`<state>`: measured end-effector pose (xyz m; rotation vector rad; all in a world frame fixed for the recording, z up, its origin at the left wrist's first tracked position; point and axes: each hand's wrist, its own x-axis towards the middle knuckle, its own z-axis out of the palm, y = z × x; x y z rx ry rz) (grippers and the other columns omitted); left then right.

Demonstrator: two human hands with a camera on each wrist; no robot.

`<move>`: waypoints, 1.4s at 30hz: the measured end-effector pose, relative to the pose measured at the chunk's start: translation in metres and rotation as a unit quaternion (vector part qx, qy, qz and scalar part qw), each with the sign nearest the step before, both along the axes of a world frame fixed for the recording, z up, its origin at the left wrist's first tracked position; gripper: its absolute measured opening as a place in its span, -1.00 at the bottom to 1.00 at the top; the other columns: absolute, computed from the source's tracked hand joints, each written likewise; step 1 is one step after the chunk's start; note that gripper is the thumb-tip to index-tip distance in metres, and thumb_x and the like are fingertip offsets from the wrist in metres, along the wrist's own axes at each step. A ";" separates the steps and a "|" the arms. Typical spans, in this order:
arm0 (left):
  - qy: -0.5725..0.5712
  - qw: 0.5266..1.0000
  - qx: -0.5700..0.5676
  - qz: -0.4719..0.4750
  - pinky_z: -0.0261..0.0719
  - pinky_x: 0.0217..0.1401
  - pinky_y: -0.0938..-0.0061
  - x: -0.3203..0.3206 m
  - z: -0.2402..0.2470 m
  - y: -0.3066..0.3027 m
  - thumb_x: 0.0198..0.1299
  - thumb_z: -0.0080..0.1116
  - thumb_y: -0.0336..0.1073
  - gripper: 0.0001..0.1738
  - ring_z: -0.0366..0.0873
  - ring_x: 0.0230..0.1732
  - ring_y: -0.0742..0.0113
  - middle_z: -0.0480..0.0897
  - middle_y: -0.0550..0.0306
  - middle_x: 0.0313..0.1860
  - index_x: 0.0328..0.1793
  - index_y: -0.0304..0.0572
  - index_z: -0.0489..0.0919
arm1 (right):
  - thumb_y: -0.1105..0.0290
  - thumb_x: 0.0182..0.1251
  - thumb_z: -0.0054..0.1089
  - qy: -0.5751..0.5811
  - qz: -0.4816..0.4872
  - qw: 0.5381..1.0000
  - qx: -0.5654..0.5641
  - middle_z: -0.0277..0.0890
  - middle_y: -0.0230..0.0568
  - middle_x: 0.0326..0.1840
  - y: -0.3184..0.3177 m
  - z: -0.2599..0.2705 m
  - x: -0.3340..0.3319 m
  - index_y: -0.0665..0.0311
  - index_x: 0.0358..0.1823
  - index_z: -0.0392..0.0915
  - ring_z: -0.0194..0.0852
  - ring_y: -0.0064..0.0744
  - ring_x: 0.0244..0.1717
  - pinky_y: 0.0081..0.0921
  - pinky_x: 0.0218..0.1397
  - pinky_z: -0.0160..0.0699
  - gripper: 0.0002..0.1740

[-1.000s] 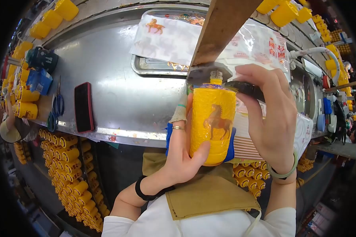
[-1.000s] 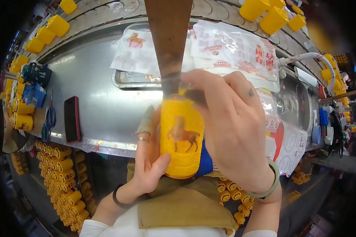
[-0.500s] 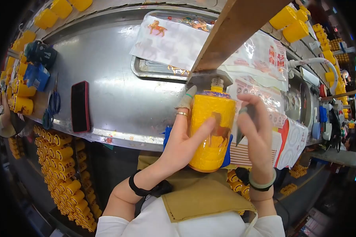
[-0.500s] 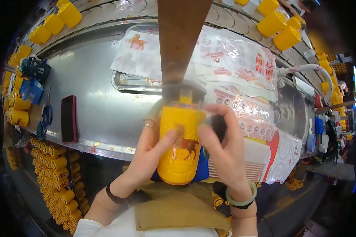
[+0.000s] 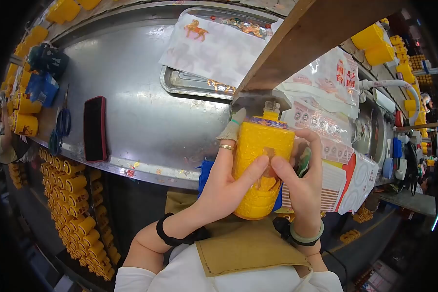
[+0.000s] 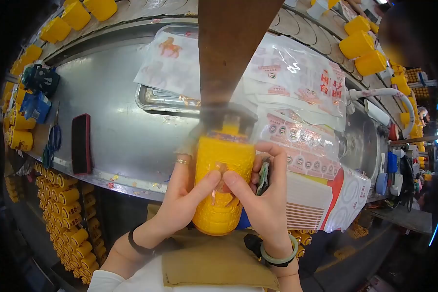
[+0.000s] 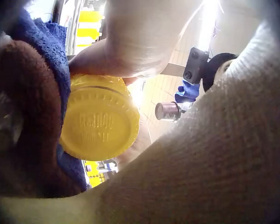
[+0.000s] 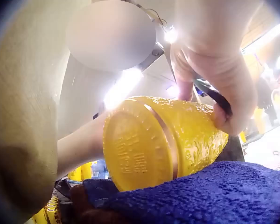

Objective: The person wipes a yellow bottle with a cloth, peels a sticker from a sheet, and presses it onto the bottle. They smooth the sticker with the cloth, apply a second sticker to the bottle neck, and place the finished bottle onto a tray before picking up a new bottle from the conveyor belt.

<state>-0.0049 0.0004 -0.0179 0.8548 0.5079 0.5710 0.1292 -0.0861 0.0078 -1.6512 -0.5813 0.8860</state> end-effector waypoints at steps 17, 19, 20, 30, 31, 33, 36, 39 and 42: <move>-0.012 1.000 -0.010 0.005 0.20 0.63 0.33 -0.006 -0.002 0.004 0.50 0.12 -0.43 -0.09 0.20 0.60 0.25 0.16 -0.07 0.64 0.75 -0.39 -0.21 | 0.53 0.22 0.50 0.027 0.013 0.999 0.028 0.24 -0.48 -0.19 -0.004 0.002 0.004 0.20 0.35 0.28 0.21 -0.68 -0.20 -0.72 -0.11 0.25 -0.28; -0.006 0.999 0.045 -0.016 0.11 0.68 0.29 -0.008 -0.005 0.002 0.46 0.17 -0.46 -0.05 0.13 0.65 0.22 0.13 -0.11 0.65 0.75 -0.41 -0.22 | 0.53 0.22 0.50 0.000 0.020 1.000 0.005 0.27 -0.47 -0.20 -0.003 0.004 0.003 0.21 0.36 0.28 0.23 -0.66 -0.19 -0.71 -0.12 0.25 -0.27; -0.006 0.999 0.046 -0.015 0.11 0.68 0.29 -0.008 -0.007 0.002 0.46 0.17 -0.46 -0.05 0.13 0.65 0.22 0.13 -0.11 0.65 0.75 -0.41 -0.22 | 0.53 0.22 0.50 0.000 0.021 1.000 0.005 0.27 -0.47 -0.20 -0.003 0.005 0.003 0.21 0.36 0.28 0.23 -0.66 -0.19 -0.71 -0.12 0.25 -0.27; -0.044 0.999 -0.001 0.003 -0.02 0.73 0.26 -0.017 -0.019 0.002 0.62 -0.12 -0.22 -0.23 0.05 0.70 0.15 0.06 -0.15 0.72 0.74 -0.44 -0.15 | 0.65 0.38 0.16 -0.241 0.013 0.960 0.141 0.55 -0.26 0.06 0.002 0.026 0.016 0.35 0.38 0.42 0.50 -0.49 0.00 -0.52 0.12 0.48 -0.47; -0.057 0.998 -0.003 0.017 -0.05 0.74 0.24 -0.017 -0.022 0.002 0.67 -0.23 -0.09 -0.25 0.05 0.71 0.12 0.07 -0.16 0.72 0.74 -0.44 -0.11 | 0.65 0.38 0.16 -0.241 0.014 0.960 0.142 0.55 -0.26 0.06 0.004 0.031 0.022 0.35 0.38 0.42 0.50 -0.49 0.00 -0.52 0.12 0.48 -0.47; -0.045 0.999 -0.003 0.028 -0.04 0.74 0.20 -0.020 -0.017 0.001 0.68 -0.31 0.01 -0.23 0.06 0.71 0.08 0.09 -0.18 0.71 0.74 -0.43 -0.08 | 0.64 0.20 0.28 -0.602 0.225 0.744 0.183 0.66 -0.29 -0.01 0.004 0.047 0.035 0.26 0.12 0.65 0.56 -0.45 -0.12 -0.48 0.09 0.52 -0.58; -0.013 0.998 0.028 0.046 -0.04 0.74 0.13 -0.027 -0.017 0.001 0.64 -0.43 0.23 -0.14 0.07 0.71 0.00 0.11 -0.21 0.71 0.75 -0.33 -0.09 | 0.49 0.07 0.35 -0.638 0.327 0.665 0.207 0.72 -0.29 -0.02 -0.008 0.051 0.017 0.18 -0.06 0.76 0.58 -0.46 -0.18 -0.54 -0.13 0.54 -0.66; -0.003 0.996 0.061 0.067 -0.01 0.73 0.08 -0.031 -0.020 -0.002 0.62 -0.44 0.27 -0.12 0.10 0.69 -0.05 0.13 -0.23 0.70 0.76 -0.30 -0.08 | 0.41 0.11 0.32 -0.583 0.406 0.667 0.223 0.71 -0.24 -0.05 -0.012 0.059 0.004 0.23 0.05 0.72 0.56 -0.43 -0.23 -0.55 -0.36 0.47 -0.59; 0.007 0.994 0.088 0.064 0.01 0.72 0.06 -0.029 -0.020 -0.004 0.61 -0.46 0.30 -0.10 0.13 0.68 -0.05 0.14 -0.23 0.70 0.76 -0.28 -0.06 | 0.41 0.12 0.43 -0.638 0.266 0.718 0.084 0.63 -0.27 -0.22 0.022 0.055 0.013 0.24 0.03 0.71 0.52 -0.26 -0.29 -0.37 -0.26 0.46 -0.61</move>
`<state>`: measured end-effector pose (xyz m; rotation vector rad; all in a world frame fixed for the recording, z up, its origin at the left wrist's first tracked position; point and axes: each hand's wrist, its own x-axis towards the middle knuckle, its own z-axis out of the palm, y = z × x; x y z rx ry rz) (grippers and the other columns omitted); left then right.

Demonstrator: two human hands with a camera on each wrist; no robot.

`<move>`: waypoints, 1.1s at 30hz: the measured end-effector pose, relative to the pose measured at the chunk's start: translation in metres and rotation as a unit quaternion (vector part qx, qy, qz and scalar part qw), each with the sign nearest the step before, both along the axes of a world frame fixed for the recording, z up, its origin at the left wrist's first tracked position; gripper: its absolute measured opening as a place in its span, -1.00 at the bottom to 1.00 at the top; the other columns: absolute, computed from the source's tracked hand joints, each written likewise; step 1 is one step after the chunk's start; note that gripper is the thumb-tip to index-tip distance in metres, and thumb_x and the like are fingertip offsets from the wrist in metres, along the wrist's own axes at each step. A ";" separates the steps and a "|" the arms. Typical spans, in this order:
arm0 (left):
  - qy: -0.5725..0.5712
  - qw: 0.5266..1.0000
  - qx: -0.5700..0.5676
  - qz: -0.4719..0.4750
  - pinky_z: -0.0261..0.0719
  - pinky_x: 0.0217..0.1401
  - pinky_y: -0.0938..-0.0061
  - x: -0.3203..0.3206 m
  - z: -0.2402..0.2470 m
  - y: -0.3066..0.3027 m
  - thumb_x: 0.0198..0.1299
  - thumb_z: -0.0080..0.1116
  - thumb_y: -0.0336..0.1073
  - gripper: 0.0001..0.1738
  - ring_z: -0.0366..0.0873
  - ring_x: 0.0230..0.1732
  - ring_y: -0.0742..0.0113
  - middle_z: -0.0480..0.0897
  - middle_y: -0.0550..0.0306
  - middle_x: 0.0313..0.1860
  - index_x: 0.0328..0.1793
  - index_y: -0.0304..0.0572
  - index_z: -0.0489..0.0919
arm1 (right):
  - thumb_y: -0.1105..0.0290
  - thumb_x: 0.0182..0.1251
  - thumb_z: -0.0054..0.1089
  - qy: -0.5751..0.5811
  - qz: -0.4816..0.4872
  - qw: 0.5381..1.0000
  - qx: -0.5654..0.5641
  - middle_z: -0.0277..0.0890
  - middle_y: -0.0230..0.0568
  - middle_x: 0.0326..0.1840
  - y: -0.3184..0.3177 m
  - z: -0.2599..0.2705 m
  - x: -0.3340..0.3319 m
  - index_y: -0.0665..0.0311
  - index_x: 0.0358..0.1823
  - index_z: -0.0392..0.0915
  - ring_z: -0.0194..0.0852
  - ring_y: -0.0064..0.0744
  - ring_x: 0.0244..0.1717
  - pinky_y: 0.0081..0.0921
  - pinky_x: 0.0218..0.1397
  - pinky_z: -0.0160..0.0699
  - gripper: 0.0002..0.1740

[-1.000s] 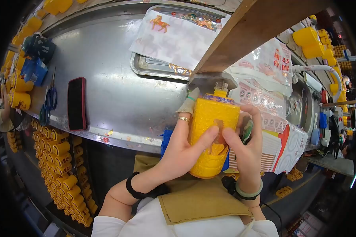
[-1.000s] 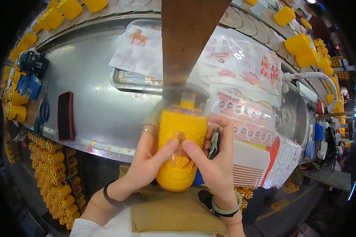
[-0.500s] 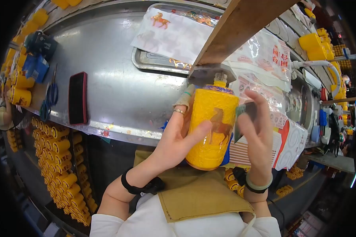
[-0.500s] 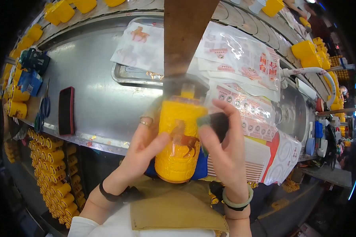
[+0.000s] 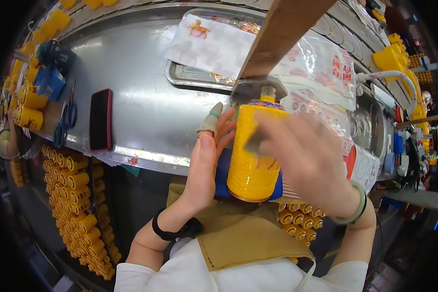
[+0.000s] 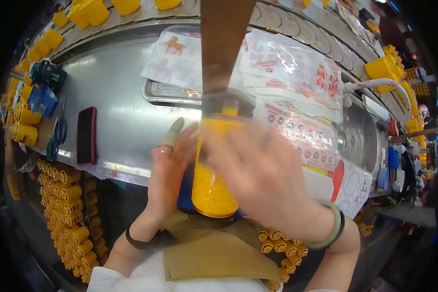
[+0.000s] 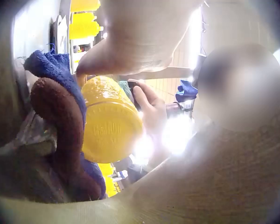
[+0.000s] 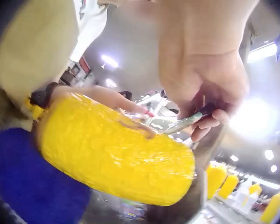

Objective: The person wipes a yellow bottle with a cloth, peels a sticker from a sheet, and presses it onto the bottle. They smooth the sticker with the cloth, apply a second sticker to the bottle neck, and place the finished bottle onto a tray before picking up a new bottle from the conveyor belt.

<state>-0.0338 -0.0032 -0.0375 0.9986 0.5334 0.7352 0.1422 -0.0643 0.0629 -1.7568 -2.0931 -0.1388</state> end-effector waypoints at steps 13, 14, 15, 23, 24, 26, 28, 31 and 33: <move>0.151 0.919 0.363 0.022 0.26 0.58 0.11 -0.023 -0.004 -0.005 0.54 -0.24 0.32 -0.05 0.31 0.56 -0.10 0.31 -0.33 0.57 0.60 -0.52 0.27 | 0.45 0.13 0.40 0.106 0.175 0.976 0.078 0.67 -0.41 -0.13 -0.073 -0.024 0.003 0.14 -0.01 0.67 0.47 -0.50 -0.33 -0.64 -0.26 0.44 -0.65; 0.151 0.911 0.382 0.017 0.32 0.53 0.06 -0.021 0.000 -0.009 0.48 -0.08 0.37 -0.06 0.34 0.53 -0.20 0.33 -0.37 0.55 0.53 -0.46 0.41 | 0.49 0.13 0.42 0.168 0.092 0.979 0.071 0.69 -0.35 -0.15 -0.078 -0.028 0.006 0.18 0.01 0.68 0.50 -0.44 -0.35 -0.57 -0.27 0.46 -0.64; 0.152 0.910 0.385 0.014 0.32 0.53 0.06 -0.020 0.000 -0.011 0.48 -0.08 0.37 -0.06 0.34 0.53 -0.20 0.33 -0.37 0.55 0.53 -0.46 0.41 | 0.53 0.13 0.45 0.229 0.009 0.971 0.064 0.72 -0.29 -0.18 -0.083 -0.035 0.008 0.22 0.02 0.68 0.53 -0.39 -0.38 -0.51 -0.29 0.48 -0.62; 0.285 0.769 0.570 -0.042 0.44 0.42 -0.06 -0.012 0.025 -0.019 0.07 0.25 0.53 0.08 0.40 0.39 -0.41 0.28 -0.46 0.52 0.50 -0.18 0.53 | 0.45 0.59 0.10 0.456 -0.233 0.846 0.150 0.46 -0.19 0.21 -0.102 -0.066 0.002 0.42 0.31 0.40 0.42 -0.40 0.22 -0.46 0.36 0.36 -0.64; 0.314 0.755 0.573 -0.052 0.47 0.40 -0.07 -0.010 0.031 -0.022 0.00 0.28 0.56 0.13 0.41 0.38 -0.43 0.27 -0.48 0.50 0.52 -0.12 0.52 | 0.46 0.59 0.09 0.491 -0.237 0.823 0.159 0.46 -0.19 0.23 -0.100 -0.069 0.001 0.42 0.32 0.40 0.43 -0.41 0.24 -0.46 0.37 0.36 -0.63; 0.337 0.740 0.579 -0.059 0.50 0.37 -0.06 -0.006 0.041 -0.026 -0.05 0.29 0.58 0.15 0.41 0.36 -0.44 0.26 -0.51 0.48 0.53 -0.05 0.52 | 0.47 0.59 0.09 0.528 -0.242 0.796 0.170 0.47 -0.19 0.25 -0.096 -0.072 -0.003 0.43 0.34 0.40 0.43 -0.43 0.26 -0.46 0.38 0.36 -0.62; 0.356 0.726 0.585 -0.065 0.52 0.34 -0.05 0.000 0.049 -0.030 -0.11 0.30 0.60 0.17 0.41 0.35 -0.46 0.26 -0.54 0.46 0.55 0.03 0.52 | 0.48 0.58 0.09 0.550 -0.240 0.783 0.165 0.46 -0.18 0.28 -0.092 -0.074 -0.006 0.43 0.36 0.41 0.42 -0.41 0.30 -0.44 0.41 0.34 -0.60; 0.392 0.704 0.588 -0.071 0.56 0.32 -0.05 0.008 0.060 -0.035 -0.18 0.33 0.62 0.19 0.40 0.35 -0.50 0.25 -0.57 0.44 0.55 0.11 0.52 | 0.49 0.57 0.09 0.554 -0.242 0.779 0.166 0.47 -0.19 0.27 -0.093 -0.075 -0.007 0.43 0.35 0.42 0.41 -0.41 0.31 -0.44 0.42 0.32 -0.61; 0.414 0.677 0.603 -0.084 0.60 0.26 0.02 0.011 0.066 -0.036 -0.25 0.35 0.63 0.24 0.46 0.32 -0.42 0.25 -0.57 0.48 0.52 0.03 0.55 | 0.50 0.56 0.10 0.556 -0.241 0.778 0.167 0.48 -0.19 0.27 -0.095 -0.076 -0.005 0.43 0.35 0.42 0.41 -0.41 0.31 -0.44 0.43 0.31 -0.61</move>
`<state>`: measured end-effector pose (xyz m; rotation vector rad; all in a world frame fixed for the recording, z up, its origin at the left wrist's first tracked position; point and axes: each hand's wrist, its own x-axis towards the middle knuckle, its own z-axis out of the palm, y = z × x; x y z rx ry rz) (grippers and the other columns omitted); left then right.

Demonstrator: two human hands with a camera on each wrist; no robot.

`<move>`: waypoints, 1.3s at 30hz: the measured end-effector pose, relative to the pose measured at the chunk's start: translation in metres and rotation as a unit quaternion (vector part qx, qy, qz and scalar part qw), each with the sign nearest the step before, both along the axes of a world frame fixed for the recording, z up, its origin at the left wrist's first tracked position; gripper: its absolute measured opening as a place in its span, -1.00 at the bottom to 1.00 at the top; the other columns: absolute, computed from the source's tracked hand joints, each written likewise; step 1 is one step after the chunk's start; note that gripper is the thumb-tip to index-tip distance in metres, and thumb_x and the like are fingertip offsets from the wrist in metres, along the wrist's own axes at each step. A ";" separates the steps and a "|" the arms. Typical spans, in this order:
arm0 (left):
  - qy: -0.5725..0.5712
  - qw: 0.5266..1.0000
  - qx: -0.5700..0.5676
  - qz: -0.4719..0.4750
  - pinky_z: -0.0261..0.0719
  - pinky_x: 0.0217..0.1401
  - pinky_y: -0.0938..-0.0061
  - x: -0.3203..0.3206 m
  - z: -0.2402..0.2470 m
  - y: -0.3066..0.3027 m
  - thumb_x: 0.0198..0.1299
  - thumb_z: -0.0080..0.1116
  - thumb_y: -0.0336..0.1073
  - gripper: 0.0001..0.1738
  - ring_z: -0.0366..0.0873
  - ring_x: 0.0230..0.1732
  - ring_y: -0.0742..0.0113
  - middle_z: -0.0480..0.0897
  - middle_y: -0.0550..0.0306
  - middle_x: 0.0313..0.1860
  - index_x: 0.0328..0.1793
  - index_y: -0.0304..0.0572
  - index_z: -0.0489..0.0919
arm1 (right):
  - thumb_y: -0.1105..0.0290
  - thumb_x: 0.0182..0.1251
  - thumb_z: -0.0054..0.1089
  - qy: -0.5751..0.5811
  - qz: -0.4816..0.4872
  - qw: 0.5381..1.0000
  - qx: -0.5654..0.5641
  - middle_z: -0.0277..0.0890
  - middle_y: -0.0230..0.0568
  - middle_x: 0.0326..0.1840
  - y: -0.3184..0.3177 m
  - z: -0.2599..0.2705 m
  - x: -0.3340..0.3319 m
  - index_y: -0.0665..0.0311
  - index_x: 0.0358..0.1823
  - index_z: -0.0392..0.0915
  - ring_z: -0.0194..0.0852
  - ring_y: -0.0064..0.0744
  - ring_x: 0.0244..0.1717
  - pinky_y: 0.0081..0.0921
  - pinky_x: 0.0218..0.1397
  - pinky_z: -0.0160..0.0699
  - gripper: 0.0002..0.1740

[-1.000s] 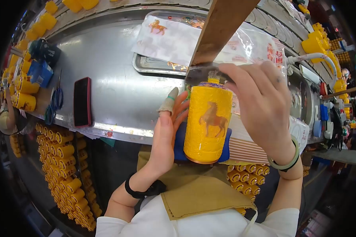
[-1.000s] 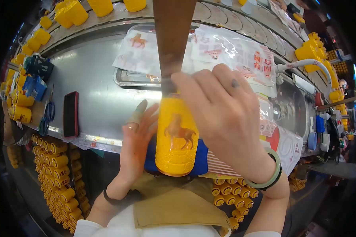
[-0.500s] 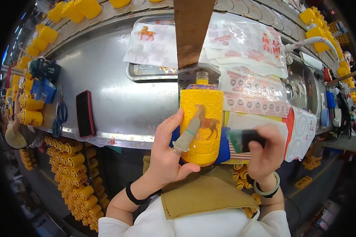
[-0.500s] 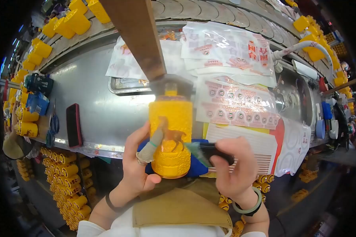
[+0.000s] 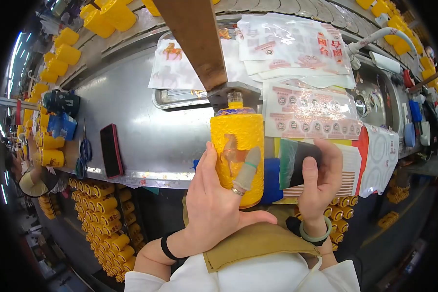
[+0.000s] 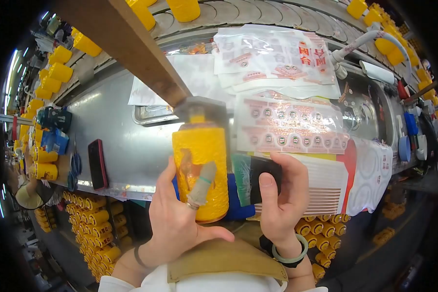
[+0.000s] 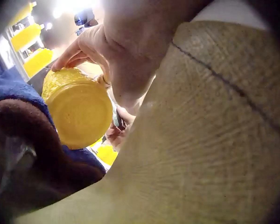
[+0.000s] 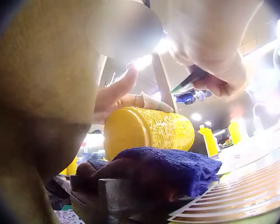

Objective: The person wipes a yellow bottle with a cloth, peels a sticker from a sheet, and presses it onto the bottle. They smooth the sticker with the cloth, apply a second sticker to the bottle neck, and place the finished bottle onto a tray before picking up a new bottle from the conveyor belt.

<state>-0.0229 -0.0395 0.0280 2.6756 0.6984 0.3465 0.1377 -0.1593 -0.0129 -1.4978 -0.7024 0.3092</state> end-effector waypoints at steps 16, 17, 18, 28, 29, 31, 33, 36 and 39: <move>-0.015 1.000 -0.024 0.012 0.56 0.38 0.04 -0.006 -0.017 -0.008 -0.13 0.62 0.10 -0.03 0.35 0.43 -0.59 0.12 -0.77 0.52 0.49 0.06 0.56 | 0.63 0.50 0.11 0.072 -0.002 0.997 -0.040 0.46 -0.20 0.23 -0.004 -0.006 -0.001 0.42 0.31 0.43 0.42 -0.40 0.32 -0.44 0.43 0.36 -0.61; -0.069 0.996 -0.051 0.013 0.56 0.40 0.04 -0.006 -0.028 -0.008 -0.09 0.62 -0.03 -0.08 0.39 0.42 -0.54 0.19 -0.70 0.52 0.49 0.01 0.56 | 0.63 0.50 0.12 0.074 -0.006 0.996 -0.057 0.47 -0.20 0.23 -0.002 -0.005 -0.001 0.42 0.31 0.43 0.43 -0.40 0.31 -0.44 0.41 0.38 -0.62; -0.125 0.990 -0.061 0.023 0.55 0.42 0.04 -0.007 -0.032 -0.006 -0.06 0.61 -0.16 -0.12 0.43 0.41 -0.50 0.26 -0.63 0.51 0.49 -0.04 0.55 | 0.63 0.50 0.11 0.096 -0.013 0.994 -0.044 0.49 -0.21 0.21 -0.004 -0.007 -0.003 0.41 0.31 0.44 0.46 -0.40 0.26 -0.44 0.37 0.42 -0.62; -0.199 0.979 -0.026 0.040 0.59 0.41 0.13 -0.021 -0.056 -0.002 0.08 0.49 -0.29 -0.20 0.44 0.48 -0.36 0.26 -0.54 0.57 0.43 -0.53 0.46 | 0.53 0.61 0.00 -0.039 0.011 0.995 -0.089 0.45 -0.14 0.29 0.022 -0.010 0.000 0.45 0.30 0.42 0.38 -0.32 0.36 -0.37 0.50 0.24 -0.68; -0.217 0.975 -0.030 0.045 0.59 0.41 0.12 -0.020 -0.056 -0.003 0.07 0.49 -0.29 -0.19 0.43 0.49 -0.36 0.26 -0.54 0.57 0.43 -0.54 0.45 | 0.52 0.60 0.01 -0.062 0.025 0.994 -0.092 0.46 -0.16 0.25 0.026 -0.004 -0.001 0.44 0.28 0.43 0.39 -0.34 0.32 -0.39 0.47 0.27 -0.69; -0.236 0.969 -0.058 0.038 0.60 0.39 0.10 -0.020 -0.054 -0.001 0.04 0.52 -0.25 -0.18 0.46 0.46 -0.35 0.28 -0.52 0.56 0.42 -0.50 0.47 | 0.53 0.59 0.02 -0.018 0.065 0.994 -0.091 0.46 -0.19 0.21 0.032 0.012 -0.012 0.43 0.26 0.43 0.40 -0.39 0.27 -0.43 0.41 0.31 -0.70; -0.227 0.971 -0.067 0.038 0.61 0.39 0.10 -0.023 -0.052 0.001 0.03 0.55 -0.23 -0.16 0.47 0.45 -0.35 0.29 -0.50 0.56 0.43 -0.47 0.47 | 0.59 0.50 0.07 0.055 0.109 0.990 -0.076 0.48 -0.20 0.13 0.037 0.016 -0.019 0.38 0.21 0.44 0.46 -0.43 0.14 -0.47 0.30 0.42 -0.70; -0.252 0.963 -0.086 0.050 0.59 0.40 0.10 -0.018 -0.054 0.004 -0.02 0.64 -0.19 -0.07 0.51 0.41 -0.33 0.38 -0.39 0.52 0.49 -0.31 0.45 | 0.61 0.49 0.12 0.060 0.114 0.988 -0.090 0.46 -0.29 0.01 0.039 0.016 -0.023 0.38 0.16 0.47 0.46 -0.51 0.06 -0.55 0.21 0.44 -0.74; -0.247 0.960 -0.129 0.028 0.56 0.43 0.16 -0.013 -0.058 0.004 -0.07 0.69 -0.23 0.03 0.57 0.37 -0.19 0.46 -0.33 0.47 0.55 -0.30 0.39 | 0.59 0.49 0.17 0.016 0.073 0.991 -0.112 0.52 -0.27 0.01 0.031 0.010 -0.015 0.40 0.15 0.50 0.50 -0.54 0.04 -0.56 0.13 0.49 -0.74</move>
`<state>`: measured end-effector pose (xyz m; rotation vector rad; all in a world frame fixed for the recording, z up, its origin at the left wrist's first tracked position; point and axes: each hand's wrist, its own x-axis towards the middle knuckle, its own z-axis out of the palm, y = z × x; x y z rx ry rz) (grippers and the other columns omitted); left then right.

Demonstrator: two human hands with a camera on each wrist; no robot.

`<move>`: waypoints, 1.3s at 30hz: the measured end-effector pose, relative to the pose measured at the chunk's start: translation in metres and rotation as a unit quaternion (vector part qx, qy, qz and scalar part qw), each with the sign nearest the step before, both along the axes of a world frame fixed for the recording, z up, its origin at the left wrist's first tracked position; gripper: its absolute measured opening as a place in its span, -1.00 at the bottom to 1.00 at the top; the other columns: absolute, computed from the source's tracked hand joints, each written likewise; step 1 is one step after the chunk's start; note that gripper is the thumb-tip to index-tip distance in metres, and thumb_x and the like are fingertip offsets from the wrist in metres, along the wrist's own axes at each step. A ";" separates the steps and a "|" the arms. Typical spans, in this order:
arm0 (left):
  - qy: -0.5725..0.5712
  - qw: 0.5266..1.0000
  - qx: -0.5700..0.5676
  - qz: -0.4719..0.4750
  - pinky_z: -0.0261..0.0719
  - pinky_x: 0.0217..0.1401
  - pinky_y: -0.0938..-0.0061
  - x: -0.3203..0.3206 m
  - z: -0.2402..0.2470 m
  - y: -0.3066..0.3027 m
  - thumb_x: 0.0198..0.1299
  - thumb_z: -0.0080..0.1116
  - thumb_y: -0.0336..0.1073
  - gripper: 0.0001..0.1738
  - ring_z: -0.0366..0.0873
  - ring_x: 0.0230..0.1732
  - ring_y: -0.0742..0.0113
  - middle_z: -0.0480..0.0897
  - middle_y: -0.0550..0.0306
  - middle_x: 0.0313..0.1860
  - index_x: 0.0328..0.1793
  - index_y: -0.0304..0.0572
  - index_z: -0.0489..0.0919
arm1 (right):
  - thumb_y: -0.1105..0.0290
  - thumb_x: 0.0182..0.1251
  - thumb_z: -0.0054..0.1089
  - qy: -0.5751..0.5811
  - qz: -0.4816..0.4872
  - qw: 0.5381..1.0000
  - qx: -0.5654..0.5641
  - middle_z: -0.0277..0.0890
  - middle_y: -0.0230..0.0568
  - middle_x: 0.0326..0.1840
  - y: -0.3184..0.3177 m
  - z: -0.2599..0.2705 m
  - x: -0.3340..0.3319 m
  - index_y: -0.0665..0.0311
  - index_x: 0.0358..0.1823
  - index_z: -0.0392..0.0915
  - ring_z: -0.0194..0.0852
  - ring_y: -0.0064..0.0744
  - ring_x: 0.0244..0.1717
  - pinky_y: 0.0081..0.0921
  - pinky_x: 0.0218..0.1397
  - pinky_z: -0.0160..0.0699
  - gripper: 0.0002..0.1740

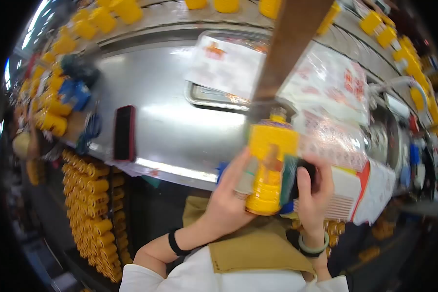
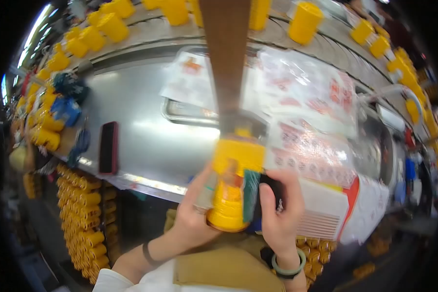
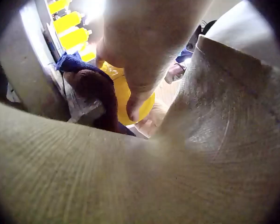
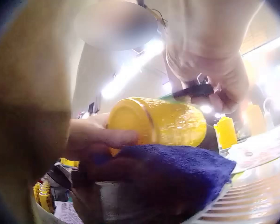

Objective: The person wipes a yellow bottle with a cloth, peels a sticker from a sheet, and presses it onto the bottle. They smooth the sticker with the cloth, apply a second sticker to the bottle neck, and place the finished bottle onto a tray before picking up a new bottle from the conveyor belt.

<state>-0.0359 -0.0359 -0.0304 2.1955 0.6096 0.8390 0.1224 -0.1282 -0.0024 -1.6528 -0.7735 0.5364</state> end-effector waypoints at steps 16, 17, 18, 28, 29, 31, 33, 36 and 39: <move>-0.035 0.975 -0.219 -0.009 0.53 0.42 0.20 -0.009 -0.007 0.002 -0.18 0.78 -0.28 0.28 0.49 0.41 -0.04 0.45 -0.19 0.44 0.66 -0.32 0.20 | 0.64 0.20 0.38 -0.368 0.149 0.918 -0.015 0.67 -0.08 -0.02 0.053 0.060 0.039 0.31 0.21 0.62 0.59 -0.12 -0.10 -0.33 0.01 0.54 -0.50; -0.036 0.978 -0.204 -0.003 0.54 0.41 0.18 -0.008 -0.005 0.002 -0.19 0.78 -0.27 0.29 0.49 0.41 -0.03 0.43 -0.16 0.43 0.66 -0.32 0.19 | 0.66 0.18 0.38 -0.434 0.099 0.896 0.009 0.70 -0.13 -0.07 0.054 0.060 0.042 0.31 0.19 0.64 0.60 -0.16 -0.10 -0.34 -0.02 0.53 -0.51; -0.036 0.981 -0.190 0.003 0.55 0.40 0.17 -0.008 -0.005 0.002 -0.19 0.79 -0.27 0.30 0.48 0.40 -0.02 0.42 -0.12 0.41 0.67 -0.31 0.18 | 0.66 0.18 0.38 -0.433 0.097 0.896 0.008 0.70 -0.13 -0.07 0.051 0.057 0.042 0.31 0.19 0.64 0.60 -0.16 -0.10 -0.34 -0.02 0.53 -0.51; -0.035 0.967 -0.252 -0.004 0.49 0.48 0.17 -0.018 -0.021 0.002 -0.12 0.75 -0.23 0.24 0.49 0.45 0.05 0.46 -0.14 0.45 0.65 -0.37 0.19 | 0.34 0.06 0.36 -0.451 0.191 0.863 0.123 0.72 -0.42 -0.09 0.023 0.036 0.031 0.07 -0.07 0.75 0.47 -0.40 -0.32 -0.45 -0.25 0.45 -0.67; -0.033 0.968 -0.249 -0.005 0.49 0.48 0.17 -0.019 -0.020 0.004 -0.12 0.75 -0.23 0.24 0.49 0.45 0.05 0.46 -0.14 0.45 0.65 -0.37 0.19 | 0.32 0.05 0.38 -0.491 0.149 0.847 0.137 0.72 -0.43 -0.14 0.029 0.031 0.043 0.07 -0.07 0.75 0.48 -0.39 -0.31 -0.44 -0.32 0.36 -0.66; -0.007 0.977 -0.213 -0.028 0.47 0.49 0.22 -0.020 -0.017 0.008 -0.09 0.73 -0.23 0.23 0.50 0.45 0.05 0.48 -0.18 0.46 0.66 -0.39 0.19 | 0.36 0.05 0.37 -0.521 0.186 0.822 0.138 0.72 -0.43 -0.14 0.025 0.028 0.046 0.05 -0.07 0.75 0.47 -0.40 -0.31 -0.46 -0.29 0.42 -0.66; -0.001 0.976 -0.216 -0.017 0.45 0.49 0.24 -0.020 -0.016 0.009 -0.08 0.72 -0.21 0.23 0.51 0.44 0.04 0.50 -0.18 0.45 0.66 -0.40 0.19 | 0.40 0.05 0.35 -0.454 0.278 0.829 0.174 0.72 -0.42 -0.10 0.011 0.025 0.017 0.06 -0.08 0.74 0.48 -0.42 -0.29 -0.47 -0.25 0.48 -0.67; 0.017 0.961 -0.275 -0.016 0.44 0.49 0.23 -0.020 -0.017 0.009 -0.07 0.70 -0.23 0.21 0.52 0.42 0.03 0.50 -0.18 0.44 0.66 -0.41 0.18 | 0.41 0.09 0.33 -0.458 0.267 0.831 0.172 0.71 -0.44 -0.02 0.006 0.032 0.020 0.08 -0.09 0.72 0.48 -0.48 -0.25 -0.49 -0.22 0.53 -0.71; -0.003 0.980 -0.192 -0.045 0.44 0.47 0.23 -0.018 -0.020 0.012 -0.08 0.71 -0.24 0.23 0.53 0.40 0.03 0.53 -0.18 0.41 0.66 -0.40 0.17 | 0.43 0.12 0.36 -0.503 0.188 0.834 0.125 0.71 -0.46 -0.05 0.010 0.034 0.036 0.12 -0.07 0.73 0.48 -0.51 -0.31 -0.51 -0.25 0.50 -0.70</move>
